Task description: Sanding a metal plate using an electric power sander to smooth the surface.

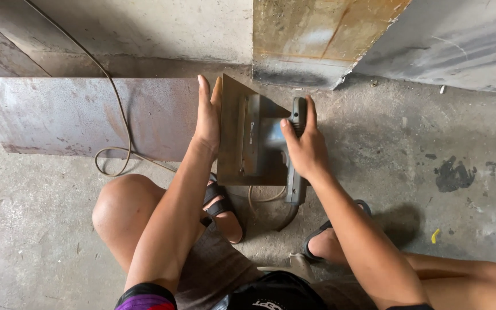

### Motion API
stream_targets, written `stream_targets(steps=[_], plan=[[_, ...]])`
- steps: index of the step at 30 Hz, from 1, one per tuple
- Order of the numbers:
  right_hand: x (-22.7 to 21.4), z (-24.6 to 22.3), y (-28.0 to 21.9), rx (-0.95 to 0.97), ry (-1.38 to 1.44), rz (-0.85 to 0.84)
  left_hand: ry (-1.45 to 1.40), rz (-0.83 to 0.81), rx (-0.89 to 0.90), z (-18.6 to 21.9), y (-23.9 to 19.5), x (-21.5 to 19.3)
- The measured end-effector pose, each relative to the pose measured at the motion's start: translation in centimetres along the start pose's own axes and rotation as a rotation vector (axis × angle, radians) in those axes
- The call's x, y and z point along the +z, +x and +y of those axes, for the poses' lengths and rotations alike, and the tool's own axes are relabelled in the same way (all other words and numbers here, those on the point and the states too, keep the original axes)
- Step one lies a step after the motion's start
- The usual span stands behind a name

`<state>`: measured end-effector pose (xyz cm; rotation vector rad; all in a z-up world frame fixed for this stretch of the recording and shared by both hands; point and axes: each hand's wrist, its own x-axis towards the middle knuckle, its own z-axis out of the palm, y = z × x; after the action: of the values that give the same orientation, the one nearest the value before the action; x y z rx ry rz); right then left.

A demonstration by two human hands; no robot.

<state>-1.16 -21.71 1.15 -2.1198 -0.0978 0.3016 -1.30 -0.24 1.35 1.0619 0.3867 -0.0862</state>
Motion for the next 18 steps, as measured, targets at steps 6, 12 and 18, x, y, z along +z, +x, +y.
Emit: stream_targets(steps=[6, 12, 18], plan=[[-0.2, 0.9, 1.0, 0.132, -0.02, 0.013, 0.009, 0.022, 0.042, -1.3, 0.8, -1.2], [-1.5, 1.1, 1.3, 0.277, -0.057, 0.008, -0.027, -0.034, 0.017, 2.0, -2.5, 2.8], [-1.7, 7.8, 1.7, 0.373, -0.044, 0.03, 0.001, -0.065, 0.028, 2.5, -2.9, 3.2]])
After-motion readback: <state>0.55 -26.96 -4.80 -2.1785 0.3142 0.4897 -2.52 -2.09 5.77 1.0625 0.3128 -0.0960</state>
